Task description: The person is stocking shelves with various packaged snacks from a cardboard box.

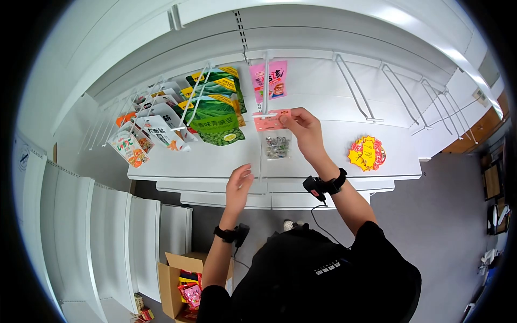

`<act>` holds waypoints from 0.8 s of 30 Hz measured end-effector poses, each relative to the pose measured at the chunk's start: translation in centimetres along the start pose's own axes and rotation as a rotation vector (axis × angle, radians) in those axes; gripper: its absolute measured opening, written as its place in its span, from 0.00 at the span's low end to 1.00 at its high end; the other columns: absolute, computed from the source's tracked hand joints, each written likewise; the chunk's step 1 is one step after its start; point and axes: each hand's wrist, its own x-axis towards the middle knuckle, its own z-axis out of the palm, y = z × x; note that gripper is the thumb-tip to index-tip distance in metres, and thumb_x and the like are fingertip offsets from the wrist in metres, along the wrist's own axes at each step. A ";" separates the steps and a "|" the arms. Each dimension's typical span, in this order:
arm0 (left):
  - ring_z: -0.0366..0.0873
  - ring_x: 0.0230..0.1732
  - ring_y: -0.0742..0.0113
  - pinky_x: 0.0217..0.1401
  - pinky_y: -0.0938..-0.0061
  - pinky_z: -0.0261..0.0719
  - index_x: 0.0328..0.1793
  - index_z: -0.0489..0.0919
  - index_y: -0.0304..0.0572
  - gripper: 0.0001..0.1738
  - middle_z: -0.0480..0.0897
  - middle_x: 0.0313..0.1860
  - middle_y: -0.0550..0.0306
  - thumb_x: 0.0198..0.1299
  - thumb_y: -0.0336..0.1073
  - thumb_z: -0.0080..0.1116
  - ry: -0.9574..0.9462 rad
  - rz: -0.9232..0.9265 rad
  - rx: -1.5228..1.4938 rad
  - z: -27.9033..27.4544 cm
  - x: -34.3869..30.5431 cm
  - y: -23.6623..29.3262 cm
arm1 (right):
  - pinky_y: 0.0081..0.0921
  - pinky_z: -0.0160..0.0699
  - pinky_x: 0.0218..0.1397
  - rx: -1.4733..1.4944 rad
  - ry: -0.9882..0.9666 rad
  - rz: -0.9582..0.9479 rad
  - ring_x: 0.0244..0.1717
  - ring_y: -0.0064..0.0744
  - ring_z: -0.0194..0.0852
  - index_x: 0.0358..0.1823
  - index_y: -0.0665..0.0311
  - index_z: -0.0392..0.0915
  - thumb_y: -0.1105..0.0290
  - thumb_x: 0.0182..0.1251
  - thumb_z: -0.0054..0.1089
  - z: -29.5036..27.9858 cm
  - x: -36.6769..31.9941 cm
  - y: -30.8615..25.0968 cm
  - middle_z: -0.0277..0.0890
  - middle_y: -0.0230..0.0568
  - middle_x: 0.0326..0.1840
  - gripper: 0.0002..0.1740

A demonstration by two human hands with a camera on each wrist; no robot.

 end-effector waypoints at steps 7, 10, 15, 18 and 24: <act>0.73 0.57 0.68 0.60 0.75 0.70 0.60 0.73 0.36 0.17 0.76 0.56 0.57 0.65 0.29 0.53 0.076 -0.021 0.025 0.2 0.0 0.1 | 0.21 0.73 0.48 -0.172 -0.085 -0.106 0.39 0.21 0.76 0.38 0.68 0.77 0.73 0.64 0.61 -0.1 1.2 0.9 0.80 0.36 0.36 0.06; 0.73 0.57 0.67 0.60 0.74 0.70 0.60 0.73 0.37 0.18 0.76 0.56 0.57 0.65 0.30 0.54 0.098 -0.039 0.024 0.3 -0.2 0.2 | 0.22 0.73 0.50 -0.259 -0.107 -0.123 0.41 0.22 0.76 0.37 0.68 0.77 0.74 0.64 0.61 0.0 1.0 0.8 0.80 0.36 0.37 0.05; 0.73 0.57 0.66 0.59 0.73 0.72 0.60 0.73 0.38 0.18 0.76 0.57 0.56 0.64 0.30 0.54 0.124 -0.037 0.041 0.1 -0.2 -0.7 | 0.23 0.72 0.51 -0.287 -0.130 -0.218 0.42 0.22 0.75 0.37 0.68 0.77 0.74 0.63 0.62 -0.1 0.7 0.8 0.80 0.35 0.37 0.05; 0.73 0.57 0.66 0.58 0.73 0.72 0.60 0.73 0.38 0.18 0.75 0.57 0.56 0.64 0.30 0.54 0.134 -0.039 0.039 0.0 -0.1 -0.9 | 0.22 0.71 0.50 -0.302 -0.131 -0.279 0.41 0.21 0.74 0.37 0.68 0.77 0.74 0.63 0.62 0.1 0.7 0.0 0.80 0.35 0.36 0.05; 0.74 0.56 0.66 0.58 0.73 0.73 0.60 0.74 0.38 0.17 0.75 0.57 0.57 0.64 0.31 0.55 0.162 -0.041 0.071 -0.3 0.2 -0.8 | 0.20 0.72 0.43 -0.198 -0.029 -0.208 0.36 0.20 0.74 0.35 0.69 0.78 0.72 0.61 0.64 0.3 1.5 1.0 0.78 0.35 0.32 0.07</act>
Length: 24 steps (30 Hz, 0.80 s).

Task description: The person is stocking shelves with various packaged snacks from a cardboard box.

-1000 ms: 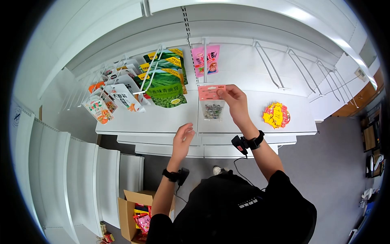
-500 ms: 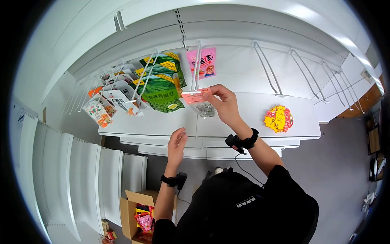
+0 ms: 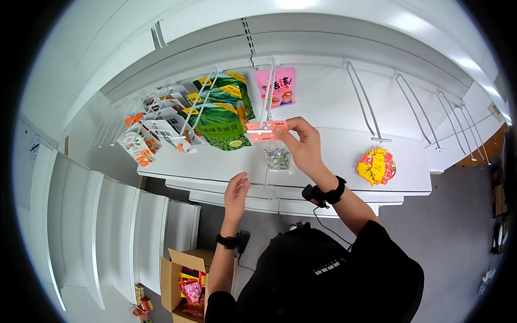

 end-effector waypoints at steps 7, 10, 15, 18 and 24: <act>0.74 0.55 0.67 0.58 0.74 0.72 0.59 0.74 0.37 0.17 0.76 0.56 0.57 0.65 0.30 0.55 0.010 -0.002 -0.025 0.2 0.2 -0.3 | 0.21 0.73 0.44 -0.027 0.069 -0.033 0.36 0.22 0.74 0.35 0.70 0.78 0.71 0.61 0.63 -0.2 1.8 2.6 0.78 0.36 0.33 0.08; 0.73 0.55 0.69 0.58 0.76 0.69 0.59 0.74 0.37 0.17 0.77 0.54 0.59 0.65 0.30 0.54 0.026 -0.003 -0.043 0.4 0.1 -0.1 | 0.20 0.72 0.45 -0.030 0.075 -0.037 0.36 0.19 0.73 0.35 0.69 0.77 0.73 0.63 0.61 -0.3 3.1 3.7 0.78 0.33 0.33 0.06; 0.74 0.55 0.66 0.58 0.73 0.73 0.59 0.74 0.37 0.17 0.75 0.56 0.56 0.64 0.31 0.55 0.040 0.015 -0.027 -0.1 0.0 -0.4 | 0.17 0.71 0.41 -0.001 0.084 0.013 0.34 0.16 0.72 0.35 0.68 0.76 0.74 0.64 0.60 -0.5 5.6 4.4 0.77 0.29 0.32 0.04; 0.74 0.55 0.67 0.57 0.74 0.72 0.59 0.73 0.37 0.17 0.76 0.55 0.57 0.65 0.31 0.55 0.057 0.007 -0.021 -0.2 -0.2 -0.4 | 0.15 0.70 0.40 0.026 0.106 0.033 0.33 0.15 0.72 0.35 0.68 0.76 0.74 0.64 0.60 -0.6 7.3 5.5 0.77 0.29 0.31 0.04; 0.73 0.54 0.69 0.57 0.75 0.72 0.59 0.74 0.37 0.17 0.76 0.54 0.58 0.65 0.32 0.55 0.090 -0.020 -0.027 -0.3 -0.7 0.6 | 0.16 0.71 0.39 0.125 0.115 0.045 0.33 0.15 0.72 0.36 0.67 0.77 0.72 0.65 0.60 -0.7 9.5 6.6 0.78 0.29 0.32 0.05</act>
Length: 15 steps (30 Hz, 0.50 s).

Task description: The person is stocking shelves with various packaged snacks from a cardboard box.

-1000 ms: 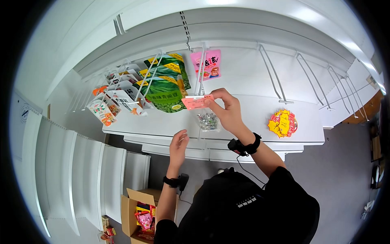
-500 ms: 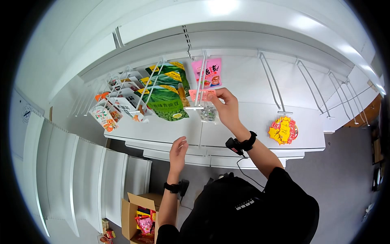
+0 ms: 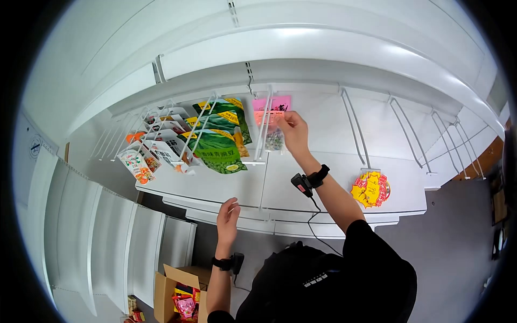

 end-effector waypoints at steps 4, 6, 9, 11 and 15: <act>0.73 0.54 0.69 0.57 0.75 0.72 0.59 0.74 0.38 0.17 0.76 0.54 0.58 0.65 0.33 0.55 0.012 0.004 -0.012 -0.5 -0.1 -0.9 | 0.16 0.72 0.38 -0.041 0.032 -0.012 0.31 0.15 0.72 0.35 0.68 0.77 0.72 0.64 0.60 -0.1 1.0 1.0 0.78 0.31 0.30 0.06; 0.74 0.54 0.69 0.57 0.75 0.72 0.59 0.74 0.38 0.17 0.76 0.55 0.58 0.65 0.33 0.55 0.026 -0.003 -0.005 -0.5 -0.4 -0.9 | 0.16 0.72 0.37 -0.069 0.044 -0.021 0.31 0.15 0.71 0.34 0.69 0.77 0.71 0.64 0.60 -0.1 1.3 1.3 0.78 0.31 0.29 0.07; 0.74 0.54 0.69 0.57 0.75 0.72 0.59 0.74 0.38 0.17 0.77 0.54 0.58 0.65 0.32 0.55 0.029 -0.001 -0.001 -0.5 -0.7 -1.0 | 0.16 0.72 0.37 -0.089 0.051 -0.037 0.30 0.14 0.71 0.34 0.69 0.77 0.71 0.64 0.61 -0.2 1.5 1.5 0.78 0.30 0.29 0.07; 0.74 0.53 0.68 0.56 0.75 0.72 0.58 0.74 0.38 0.17 0.77 0.54 0.57 0.65 0.32 0.55 0.039 -0.005 0.014 -0.3 -0.8 -0.9 | 0.16 0.71 0.37 -0.084 0.057 -0.048 0.30 0.14 0.71 0.35 0.69 0.77 0.71 0.64 0.61 -0.2 1.6 1.4 0.78 0.30 0.29 0.07; 0.74 0.54 0.68 0.56 0.76 0.72 0.58 0.75 0.37 0.16 0.77 0.53 0.57 0.65 0.32 0.55 0.036 -0.016 0.016 -0.4 -1.2 -1.2 | 0.16 0.70 0.36 -0.069 0.039 -0.031 0.30 0.14 0.70 0.36 0.68 0.77 0.71 0.64 0.61 -0.3 1.8 1.9 0.78 0.30 0.31 0.07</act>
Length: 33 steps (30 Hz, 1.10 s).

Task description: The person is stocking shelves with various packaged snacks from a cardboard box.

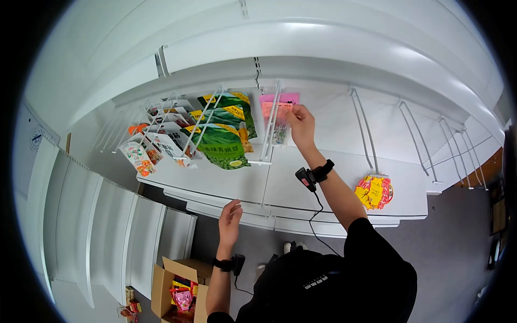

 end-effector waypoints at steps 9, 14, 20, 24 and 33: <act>0.74 0.55 0.68 0.58 0.76 0.71 0.58 0.74 0.37 0.16 0.78 0.53 0.56 0.65 0.33 0.54 0.001 -0.061 -0.005 -0.8 -1.8 0.1 | 0.22 0.73 0.46 -0.095 0.065 0.000 0.40 0.22 0.74 0.46 0.69 0.78 0.67 0.63 0.63 -0.7 -1.3 -0.8 0.79 0.35 0.39 0.14; 0.74 0.55 0.68 0.58 0.76 0.71 0.58 0.74 0.36 0.16 0.78 0.53 0.56 0.65 0.32 0.54 0.026 -0.021 -0.045 -1.6 -3.6 0.4 | 0.25 0.75 0.47 -0.171 0.157 0.002 0.43 0.27 0.76 0.46 0.70 0.77 0.67 0.62 0.64 -2.5 -3.1 -0.5 0.79 0.38 0.39 0.16; 0.75 0.54 0.70 0.58 0.76 0.71 0.57 0.75 0.34 0.15 0.78 0.52 0.56 0.65 0.31 0.54 0.092 -0.028 -0.060 -4.2 -7.6 -0.5 | 0.21 0.71 0.50 -0.124 0.222 0.067 0.44 0.25 0.74 0.44 0.68 0.78 0.68 0.63 0.63 -4.8 -7.8 0.4 0.79 0.37 0.40 0.12; 0.75 0.52 0.72 0.57 0.79 0.70 0.55 0.77 0.34 0.14 0.78 0.49 0.58 0.66 0.32 0.54 0.158 -0.039 -0.085 -6.0 -11.5 -0.8 | 0.20 0.69 0.47 -0.061 0.261 0.155 0.42 0.21 0.73 0.41 0.66 0.78 0.67 0.63 0.62 -5.2 -12.6 0.3 0.78 0.32 0.38 0.10; 0.75 0.51 0.74 0.56 0.79 0.71 0.53 0.78 0.35 0.13 0.80 0.48 0.58 0.66 0.32 0.54 0.304 -0.060 -0.111 -10.7 -23.4 -2.7 | 0.23 0.67 0.46 -0.099 0.180 0.395 0.42 0.19 0.71 0.39 0.60 0.78 0.65 0.61 0.61 -5.0 -25.5 0.1 0.78 0.29 0.39 0.08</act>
